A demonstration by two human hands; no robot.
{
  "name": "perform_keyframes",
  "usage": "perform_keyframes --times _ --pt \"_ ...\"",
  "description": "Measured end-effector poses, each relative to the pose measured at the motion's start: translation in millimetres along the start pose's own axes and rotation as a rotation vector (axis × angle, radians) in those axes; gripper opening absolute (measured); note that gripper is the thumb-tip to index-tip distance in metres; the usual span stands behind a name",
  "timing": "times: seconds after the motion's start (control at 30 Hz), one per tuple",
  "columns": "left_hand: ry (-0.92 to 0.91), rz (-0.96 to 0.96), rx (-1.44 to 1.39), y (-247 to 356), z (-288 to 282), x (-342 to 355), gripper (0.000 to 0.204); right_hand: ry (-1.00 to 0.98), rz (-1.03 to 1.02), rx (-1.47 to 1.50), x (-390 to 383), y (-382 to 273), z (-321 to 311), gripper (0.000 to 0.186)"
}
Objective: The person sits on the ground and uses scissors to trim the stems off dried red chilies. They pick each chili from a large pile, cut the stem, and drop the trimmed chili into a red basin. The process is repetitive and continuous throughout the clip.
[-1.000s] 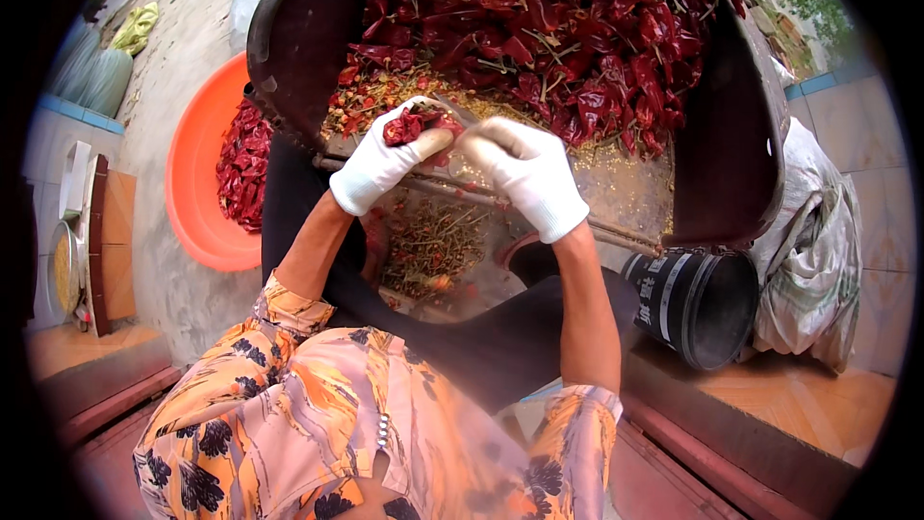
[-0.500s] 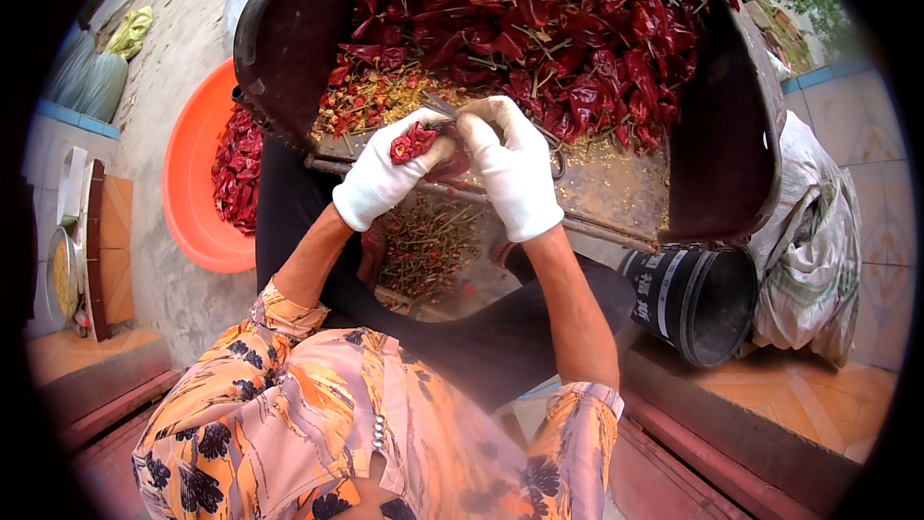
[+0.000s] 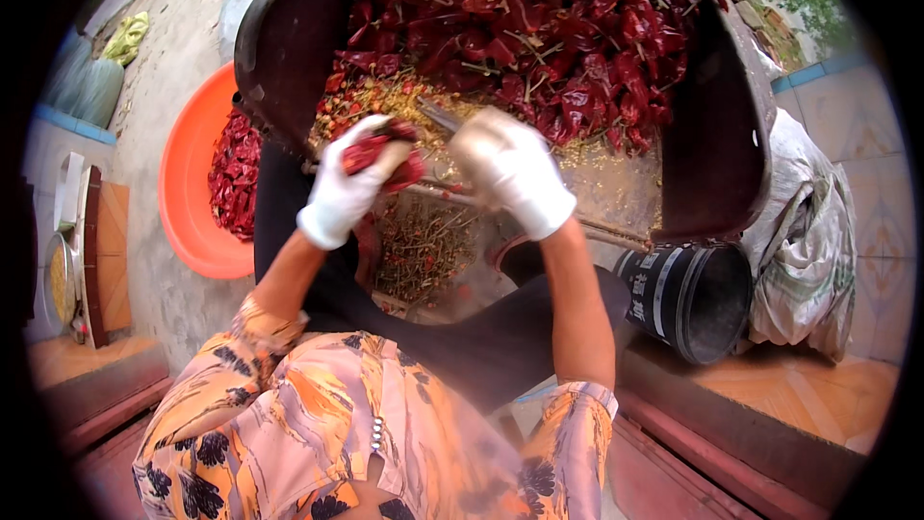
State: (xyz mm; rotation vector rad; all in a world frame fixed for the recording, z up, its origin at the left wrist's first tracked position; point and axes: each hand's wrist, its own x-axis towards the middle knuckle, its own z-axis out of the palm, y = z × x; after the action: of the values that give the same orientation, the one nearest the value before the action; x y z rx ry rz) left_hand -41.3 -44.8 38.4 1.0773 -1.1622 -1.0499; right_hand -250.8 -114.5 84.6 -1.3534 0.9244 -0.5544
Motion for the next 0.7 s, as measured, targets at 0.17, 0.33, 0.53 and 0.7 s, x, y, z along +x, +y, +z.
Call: perform_keyframes --times 0.17,0.33,0.53,0.7 --pt "0.273 0.08 0.527 31 -141 -49 0.029 0.138 -0.369 -0.594 4 22 2 0.026" --pt "0.638 0.12 1.347 30 -237 -61 0.039 0.874 -0.101 -0.599 17 15 -71 0.025" --pt "0.264 0.122 0.711 56 -108 -55 0.029 0.907 0.08 -1.069 34 52 -88 0.042" --pt "-0.038 0.061 0.179 11 -2 4 0.033 0.881 -0.293 -0.748 27 44 -75 0.016"
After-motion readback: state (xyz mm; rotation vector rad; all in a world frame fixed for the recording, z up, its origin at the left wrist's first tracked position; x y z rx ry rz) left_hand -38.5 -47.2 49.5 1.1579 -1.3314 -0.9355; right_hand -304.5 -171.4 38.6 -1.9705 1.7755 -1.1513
